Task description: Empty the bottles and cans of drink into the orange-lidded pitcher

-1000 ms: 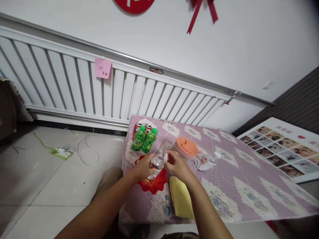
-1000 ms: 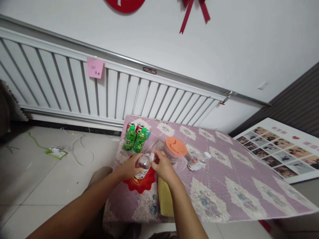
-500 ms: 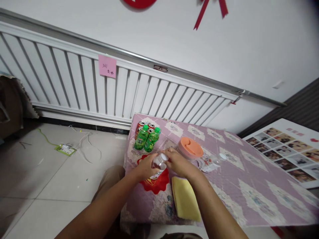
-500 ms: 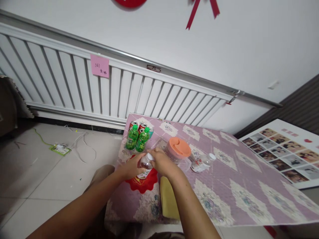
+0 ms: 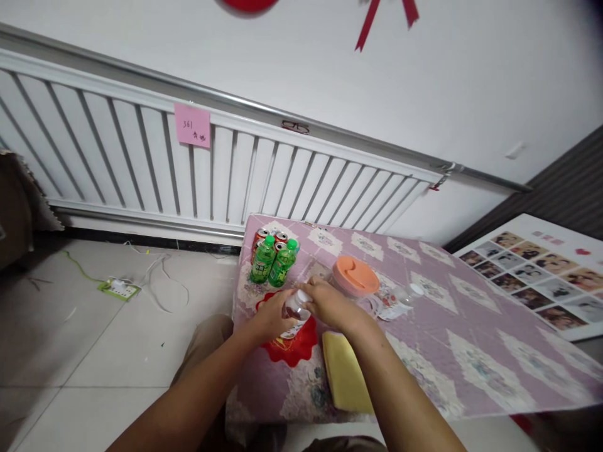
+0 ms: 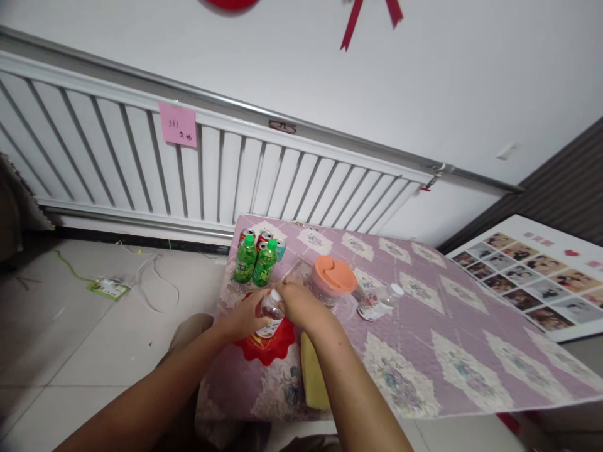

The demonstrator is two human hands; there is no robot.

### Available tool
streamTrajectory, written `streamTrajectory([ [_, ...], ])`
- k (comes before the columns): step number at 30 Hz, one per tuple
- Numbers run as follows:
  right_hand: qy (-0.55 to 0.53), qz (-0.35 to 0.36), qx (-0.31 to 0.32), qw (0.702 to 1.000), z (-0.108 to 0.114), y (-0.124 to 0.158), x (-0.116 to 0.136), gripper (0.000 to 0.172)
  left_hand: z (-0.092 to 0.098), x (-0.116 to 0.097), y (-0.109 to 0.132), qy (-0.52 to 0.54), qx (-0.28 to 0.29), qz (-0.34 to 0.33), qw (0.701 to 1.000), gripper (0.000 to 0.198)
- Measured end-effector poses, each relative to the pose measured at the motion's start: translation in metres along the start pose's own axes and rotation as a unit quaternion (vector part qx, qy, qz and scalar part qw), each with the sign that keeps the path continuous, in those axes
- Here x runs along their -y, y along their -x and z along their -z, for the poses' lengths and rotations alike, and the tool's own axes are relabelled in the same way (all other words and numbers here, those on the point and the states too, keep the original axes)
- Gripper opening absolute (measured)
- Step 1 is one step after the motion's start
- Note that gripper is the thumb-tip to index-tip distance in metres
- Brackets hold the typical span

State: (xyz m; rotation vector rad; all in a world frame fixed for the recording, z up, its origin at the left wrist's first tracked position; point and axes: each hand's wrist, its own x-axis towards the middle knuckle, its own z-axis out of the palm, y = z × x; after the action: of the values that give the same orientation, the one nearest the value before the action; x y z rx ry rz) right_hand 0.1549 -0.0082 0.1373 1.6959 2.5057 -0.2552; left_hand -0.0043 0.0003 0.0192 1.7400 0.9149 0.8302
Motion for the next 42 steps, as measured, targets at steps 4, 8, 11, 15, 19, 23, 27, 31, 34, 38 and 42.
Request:
streamTrajectory([
  [4,0.009,-0.038,-0.001,0.999,0.001,0.001,0.006,0.027,-0.003,0.009,-0.002,-0.003,-0.011,-0.005,1.000,0.073],
  [8,0.012,-0.084,-0.001,0.996,0.004,0.003,0.015,0.026,-0.007,0.021,-0.003,-0.006,-0.018,-0.012,1.000,0.073],
  [11,0.012,-0.118,-0.004,0.993,0.005,0.004,0.022,0.029,-0.009,0.026,-0.004,-0.001,-0.015,-0.022,1.000,0.074],
  [15,0.010,-0.163,-0.022,0.986,0.003,0.005,0.031,0.031,-0.010,0.030,-0.005,-0.002,-0.016,-0.026,1.000,0.074],
  [19,-0.007,-0.185,-0.048,0.982,-0.002,0.007,0.036,0.031,-0.010,0.033,-0.006,-0.010,-0.019,-0.022,1.000,0.075],
  [23,-0.048,-0.188,-0.082,0.978,-0.007,0.010,0.033,0.032,-0.009,0.031,-0.005,0.010,-0.002,-0.029,1.000,0.075],
  [27,-0.125,-0.145,-0.129,0.973,-0.016,0.016,0.018,0.039,-0.008,0.027,-0.003,0.011,-0.008,-0.027,1.000,0.073],
  [31,-0.231,-0.097,-0.191,0.949,-0.040,0.017,0.001,0.044,-0.008,0.026,-0.002,0.000,-0.007,-0.019,1.000,0.072],
  [34,-0.318,-0.078,-0.228,0.917,-0.062,0.015,-0.008,0.041,-0.008,0.026,-0.002,-0.001,-0.002,-0.018,1.000,0.072],
  [38,-0.409,-0.072,-0.249,0.875,-0.082,0.013,-0.013,0.046,-0.007,0.026,-0.002,0.002,-0.003,-0.015,1.000,0.072],
  [42,-0.467,-0.061,-0.241,0.849,-0.089,0.011,-0.014,0.051,-0.007,0.027,-0.002,0.005,0.002,-0.020,1.000,0.071],
])
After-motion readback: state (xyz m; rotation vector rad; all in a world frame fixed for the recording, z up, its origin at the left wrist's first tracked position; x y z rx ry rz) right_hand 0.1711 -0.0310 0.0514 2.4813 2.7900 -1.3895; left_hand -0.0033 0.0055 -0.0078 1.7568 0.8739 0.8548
